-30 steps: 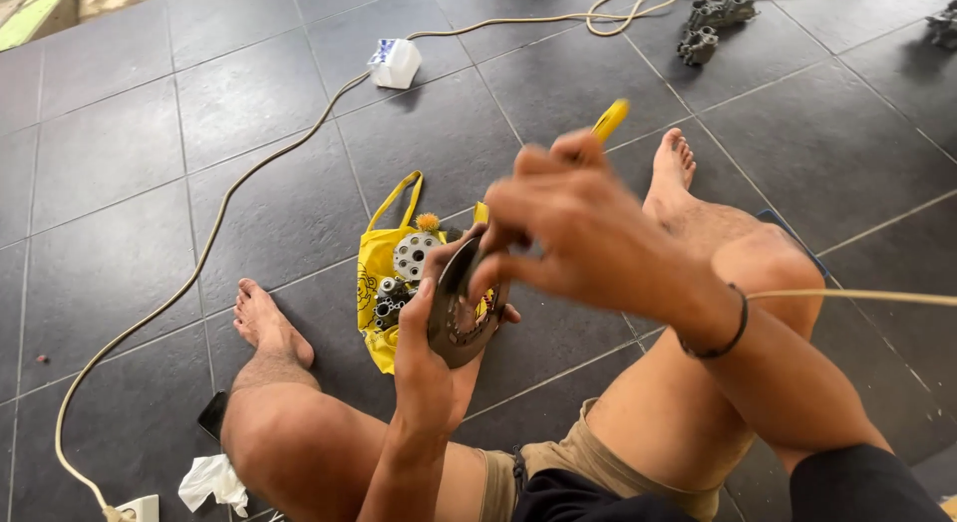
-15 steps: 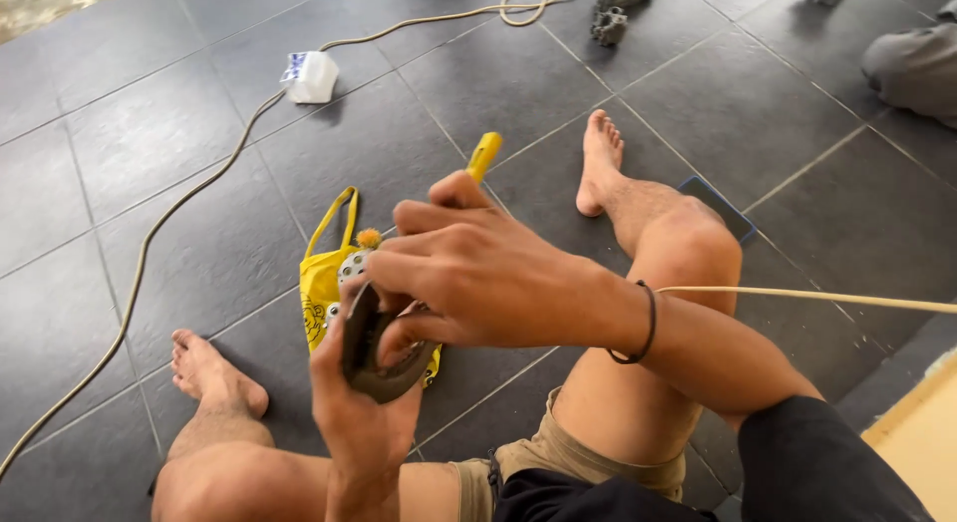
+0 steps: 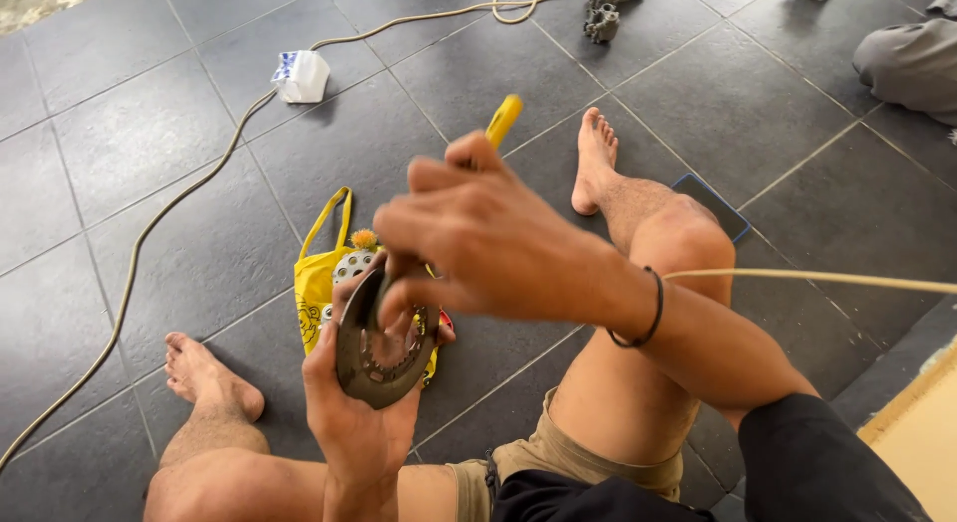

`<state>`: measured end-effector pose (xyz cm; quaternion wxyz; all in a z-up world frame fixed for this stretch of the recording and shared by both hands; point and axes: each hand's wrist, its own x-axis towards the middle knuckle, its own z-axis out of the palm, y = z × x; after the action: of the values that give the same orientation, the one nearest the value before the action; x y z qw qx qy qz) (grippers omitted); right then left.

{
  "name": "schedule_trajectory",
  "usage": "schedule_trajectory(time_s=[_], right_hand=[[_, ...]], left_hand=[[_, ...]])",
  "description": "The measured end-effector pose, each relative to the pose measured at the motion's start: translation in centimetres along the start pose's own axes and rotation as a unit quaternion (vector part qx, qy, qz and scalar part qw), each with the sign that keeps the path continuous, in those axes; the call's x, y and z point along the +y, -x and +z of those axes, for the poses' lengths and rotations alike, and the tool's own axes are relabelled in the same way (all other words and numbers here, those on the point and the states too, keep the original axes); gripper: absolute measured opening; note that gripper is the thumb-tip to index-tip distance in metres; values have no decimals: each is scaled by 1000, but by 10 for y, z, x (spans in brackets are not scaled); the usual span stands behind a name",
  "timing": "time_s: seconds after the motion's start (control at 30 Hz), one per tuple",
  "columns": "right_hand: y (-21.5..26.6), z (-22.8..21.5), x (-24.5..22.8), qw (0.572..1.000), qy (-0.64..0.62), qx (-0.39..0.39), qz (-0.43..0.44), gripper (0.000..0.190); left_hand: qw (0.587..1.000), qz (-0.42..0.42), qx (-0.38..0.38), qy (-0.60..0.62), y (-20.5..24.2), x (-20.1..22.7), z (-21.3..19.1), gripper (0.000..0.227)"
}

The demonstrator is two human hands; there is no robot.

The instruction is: The person is sitting on the floor and using a wire brush and a small scraper to clean grease and grime from motorcycle clutch components.

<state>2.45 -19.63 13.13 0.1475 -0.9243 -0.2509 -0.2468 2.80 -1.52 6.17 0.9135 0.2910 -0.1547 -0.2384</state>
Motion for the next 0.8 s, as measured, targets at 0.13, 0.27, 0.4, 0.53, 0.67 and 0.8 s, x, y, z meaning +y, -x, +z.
schedule_trajectory(time_s=[0.13,0.27,0.4,0.53,0.67,0.8], right_hand=[[2,13,-7,998,-29,2,-49,33],[1,5,3,1000,1,8,-9,43],[3,9,-15,1000,-8,-22,-21,41],[8,3,8,999,15,-3,39,32],[7,9,-9,1000,6,-7,16,44],[10,1,11,998,53,18,40,42]], left_hand=[[992,1,97,78,4,-8,-24,41],[999,-26,33,-22,2,-3,-10,48],[1000,-24,-12,-16,1,0,-5,43],[999,-38,-6,-19,3,-3,-6,49],[999,-21,-22,-20,1,-5,-9,45],[998,-42,-30,-22,2,-7,-9,43]])
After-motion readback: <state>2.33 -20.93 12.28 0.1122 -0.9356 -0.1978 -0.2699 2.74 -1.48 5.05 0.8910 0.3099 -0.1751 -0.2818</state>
